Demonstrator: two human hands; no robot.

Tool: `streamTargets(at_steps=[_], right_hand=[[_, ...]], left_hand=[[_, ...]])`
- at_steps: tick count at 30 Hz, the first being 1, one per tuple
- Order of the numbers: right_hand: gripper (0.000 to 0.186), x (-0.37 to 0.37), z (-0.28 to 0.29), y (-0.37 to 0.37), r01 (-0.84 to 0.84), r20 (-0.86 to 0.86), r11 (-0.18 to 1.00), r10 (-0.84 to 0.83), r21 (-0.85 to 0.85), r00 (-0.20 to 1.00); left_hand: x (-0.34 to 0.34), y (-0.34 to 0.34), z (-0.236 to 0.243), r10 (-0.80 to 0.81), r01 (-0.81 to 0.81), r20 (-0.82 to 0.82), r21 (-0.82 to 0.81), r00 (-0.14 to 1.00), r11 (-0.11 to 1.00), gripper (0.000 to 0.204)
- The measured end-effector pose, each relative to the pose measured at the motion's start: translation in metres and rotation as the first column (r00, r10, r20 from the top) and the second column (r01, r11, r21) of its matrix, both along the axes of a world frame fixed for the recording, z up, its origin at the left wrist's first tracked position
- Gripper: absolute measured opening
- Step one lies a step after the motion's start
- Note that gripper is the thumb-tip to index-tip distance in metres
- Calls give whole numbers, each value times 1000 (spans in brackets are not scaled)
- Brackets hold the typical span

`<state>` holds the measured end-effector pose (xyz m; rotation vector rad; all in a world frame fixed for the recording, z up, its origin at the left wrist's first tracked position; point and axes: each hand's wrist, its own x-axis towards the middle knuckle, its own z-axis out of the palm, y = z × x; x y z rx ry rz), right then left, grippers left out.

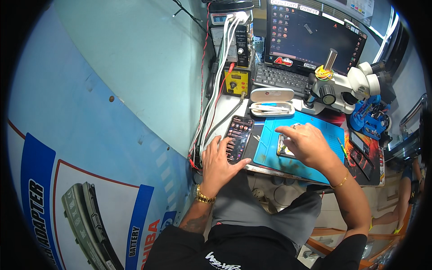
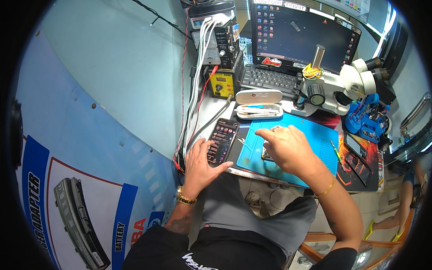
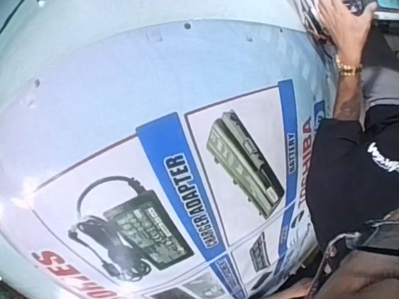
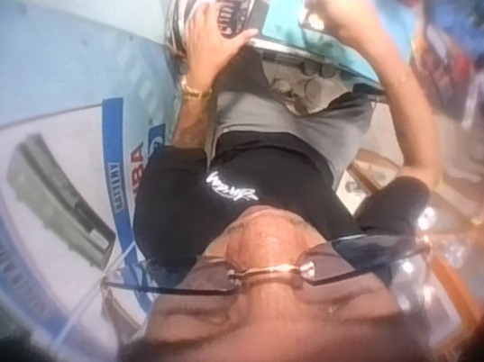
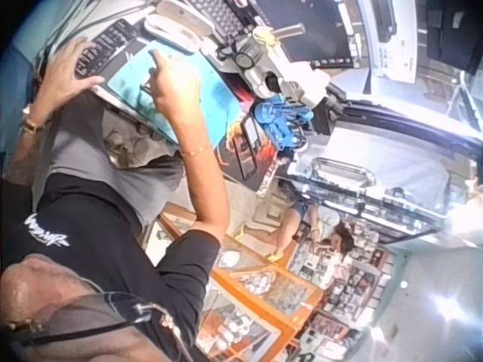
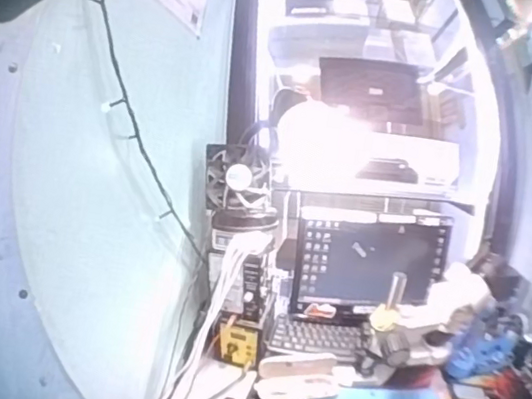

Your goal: The person disassembles a smartphone by prying off the back cover, removing several internal components with a screwdriver, and cleaning the exposed circuit board with a small brush before reassembling the device.

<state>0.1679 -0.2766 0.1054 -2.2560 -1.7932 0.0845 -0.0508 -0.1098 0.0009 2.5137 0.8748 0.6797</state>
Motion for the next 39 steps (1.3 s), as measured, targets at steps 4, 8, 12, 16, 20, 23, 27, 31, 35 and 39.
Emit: streamTargets(at_steps=[4, 8, 12, 16, 20, 23, 27, 31, 35, 39], right_hand=[[35, -1, 1, 0, -13, 2, 1000, 13, 18, 1000], [34, 2, -3, -1, -3, 9, 1000, 3, 30, 1000], [32, 3, -4, 1, 28, -2, 1000, -28, 11, 1000], [31, -1, -3, -3, -20, 46, 994, 15, 105, 999], [33, -2, 0, 0, 26, 26, 1000, -26, 4, 999], [35, 0, -1, -3, 9, 21, 1000, -10, 27, 1000], [36, 2, -1, -4, 8, -8, 999, -8, 40, 1000], [35, 0, 1, -8, 32, 19, 997, -33, 63, 999], [33, 4, 0, -7, 7, -33, 997, -5, 77, 999], [33, 4, -2, -7, -21, -7, 993, 22, 116, 1000]], left_hand=[[-1, 0, -3, -29, 30, -27, 32, 999, 999, 92], [-4, -7, 4, 10, -12, 59, 43, 998, 999, 110], [-11, -7, 0, -1, -1, 62, 39, 998, 999, 126], [-14, -4, -7, -15, 15, 55, 7, 998, 1000, 127], [-16, -3, -8, -8, 9, 61, -20, 998, 1000, 124], [-16, -3, -11, -7, 8, 77, -4, 997, 1000, 119], [-16, -2, -13, -8, 7, 111, 7, 994, 1000, 110], [-16, -3, -13, 3, -3, 102, 0, 995, 1000, 100], [-15, -5, -8, 14, -11, 89, -36, 996, 999, 91], [-14, -6, -7, -9, 8, 29, 42, 1000, 999, 91]])
